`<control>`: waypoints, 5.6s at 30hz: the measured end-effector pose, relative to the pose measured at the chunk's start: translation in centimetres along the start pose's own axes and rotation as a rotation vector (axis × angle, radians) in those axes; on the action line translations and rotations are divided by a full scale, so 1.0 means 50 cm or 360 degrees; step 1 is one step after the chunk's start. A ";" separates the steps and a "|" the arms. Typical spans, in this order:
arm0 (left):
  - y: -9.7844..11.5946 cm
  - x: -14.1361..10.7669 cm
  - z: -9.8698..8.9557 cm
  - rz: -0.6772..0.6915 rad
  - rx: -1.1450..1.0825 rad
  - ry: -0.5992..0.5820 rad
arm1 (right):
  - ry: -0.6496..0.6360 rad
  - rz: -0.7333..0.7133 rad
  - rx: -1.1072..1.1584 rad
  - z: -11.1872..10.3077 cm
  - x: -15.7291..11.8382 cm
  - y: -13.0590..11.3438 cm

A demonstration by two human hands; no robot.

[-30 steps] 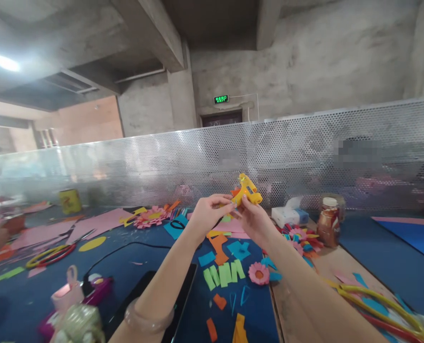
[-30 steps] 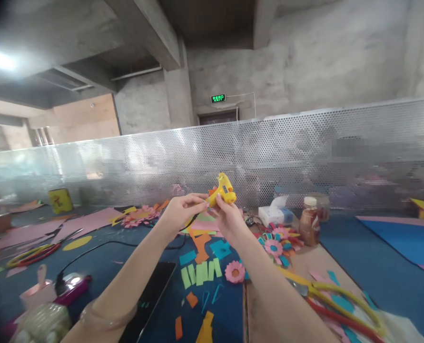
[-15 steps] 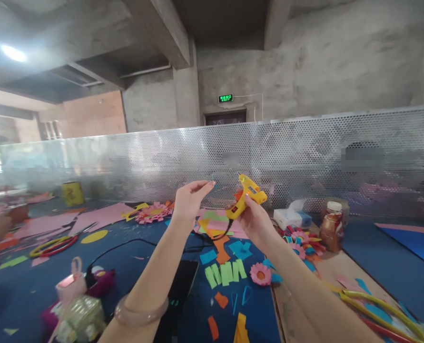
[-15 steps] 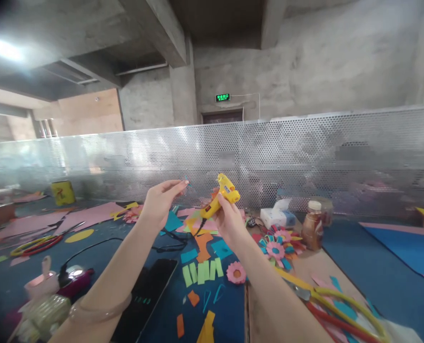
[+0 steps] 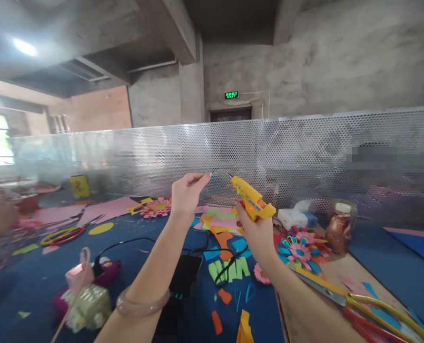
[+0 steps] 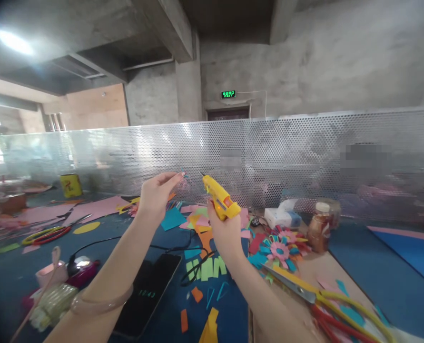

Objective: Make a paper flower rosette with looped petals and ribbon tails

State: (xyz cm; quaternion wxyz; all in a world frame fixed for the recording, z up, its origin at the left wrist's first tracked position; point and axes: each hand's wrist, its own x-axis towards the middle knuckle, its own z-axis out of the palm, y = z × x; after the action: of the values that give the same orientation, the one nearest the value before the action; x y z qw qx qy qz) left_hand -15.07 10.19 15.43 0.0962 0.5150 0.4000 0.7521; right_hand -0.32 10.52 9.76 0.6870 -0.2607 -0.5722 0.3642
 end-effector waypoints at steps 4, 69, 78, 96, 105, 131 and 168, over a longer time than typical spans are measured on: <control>0.007 0.001 -0.003 0.0092 0.0030 0.0001 | 0.0042 -0.0091 -0.0111 0.004 -0.007 -0.003; 0.066 -0.045 0.011 0.0361 0.0166 0.0110 | -0.0137 -0.1180 -0.0650 -0.019 -0.012 -0.008; 0.074 -0.052 0.013 0.0424 0.0123 0.0086 | -0.0174 -0.1311 -0.0773 -0.016 -0.020 -0.004; 0.081 -0.059 0.019 0.0414 0.0123 0.0085 | -0.0210 -0.1306 -0.0780 -0.013 -0.028 -0.015; 0.086 -0.063 0.019 0.0435 0.0103 0.0074 | -0.0175 -0.1322 -0.0759 -0.013 -0.024 -0.001; 0.084 -0.060 0.017 0.0398 0.0020 0.0042 | -0.0195 -0.1364 -0.0776 -0.017 -0.020 0.012; 0.090 -0.060 0.010 0.0400 0.0068 0.0046 | -0.0161 -0.1395 -0.0759 -0.018 -0.020 0.010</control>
State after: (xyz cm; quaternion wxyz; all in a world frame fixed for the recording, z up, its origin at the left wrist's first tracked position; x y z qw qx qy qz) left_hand -12.10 5.79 16.55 -0.0155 0.5521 0.3495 0.7568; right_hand 0.39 10.06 8.59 0.6681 -0.1275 -0.7279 -0.0874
